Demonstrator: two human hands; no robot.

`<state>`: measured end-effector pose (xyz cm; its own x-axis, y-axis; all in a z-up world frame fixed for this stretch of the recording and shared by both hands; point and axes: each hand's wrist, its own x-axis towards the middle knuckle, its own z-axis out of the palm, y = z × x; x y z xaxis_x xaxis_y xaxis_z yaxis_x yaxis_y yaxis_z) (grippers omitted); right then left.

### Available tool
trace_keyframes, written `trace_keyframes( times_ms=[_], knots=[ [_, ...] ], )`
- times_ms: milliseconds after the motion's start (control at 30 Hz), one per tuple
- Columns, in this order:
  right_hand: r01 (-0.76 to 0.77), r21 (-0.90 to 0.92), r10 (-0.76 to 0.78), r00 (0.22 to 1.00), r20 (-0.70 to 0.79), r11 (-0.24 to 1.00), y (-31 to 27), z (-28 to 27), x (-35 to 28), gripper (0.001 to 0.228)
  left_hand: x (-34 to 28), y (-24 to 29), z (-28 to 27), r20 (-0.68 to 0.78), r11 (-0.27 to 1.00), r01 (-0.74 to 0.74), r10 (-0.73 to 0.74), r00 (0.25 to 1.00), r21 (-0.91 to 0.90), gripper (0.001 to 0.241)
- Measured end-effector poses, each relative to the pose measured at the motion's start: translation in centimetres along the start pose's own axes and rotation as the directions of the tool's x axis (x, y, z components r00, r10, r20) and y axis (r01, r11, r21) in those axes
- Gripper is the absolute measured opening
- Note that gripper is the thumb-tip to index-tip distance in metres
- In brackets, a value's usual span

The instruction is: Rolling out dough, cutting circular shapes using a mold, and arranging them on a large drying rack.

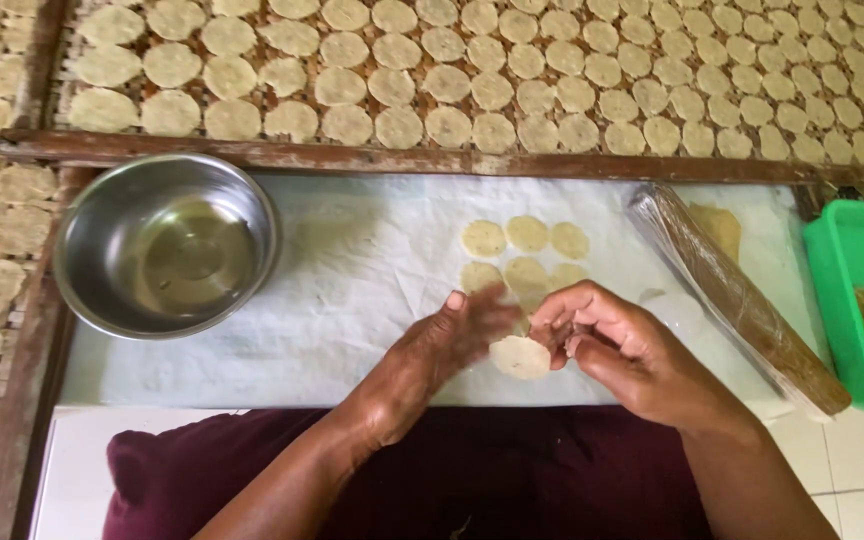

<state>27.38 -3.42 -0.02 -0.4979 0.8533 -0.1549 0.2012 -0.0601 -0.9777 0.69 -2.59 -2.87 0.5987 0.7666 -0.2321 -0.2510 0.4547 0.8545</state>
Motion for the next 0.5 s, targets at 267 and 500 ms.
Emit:
trace_keyframes(
  times_ms=[267, 500],
  knots=[
    [0.021, -0.345, -0.068, 0.990, -0.126, 0.938, -1.5, 1.5, 1.3, 0.040, 1.0, -2.2, -1.1, -0.011, 0.934, 0.144, -0.156, 0.988, -0.327, 0.081],
    [0.013, -0.622, -0.189, 0.958, -0.216, 0.783, -1.8, 3.1, 2.5, 0.047, 1.7, -3.7, -1.5, -0.082, 0.924, 0.140, -0.180, 0.980, -0.355, 0.073]
  ],
)
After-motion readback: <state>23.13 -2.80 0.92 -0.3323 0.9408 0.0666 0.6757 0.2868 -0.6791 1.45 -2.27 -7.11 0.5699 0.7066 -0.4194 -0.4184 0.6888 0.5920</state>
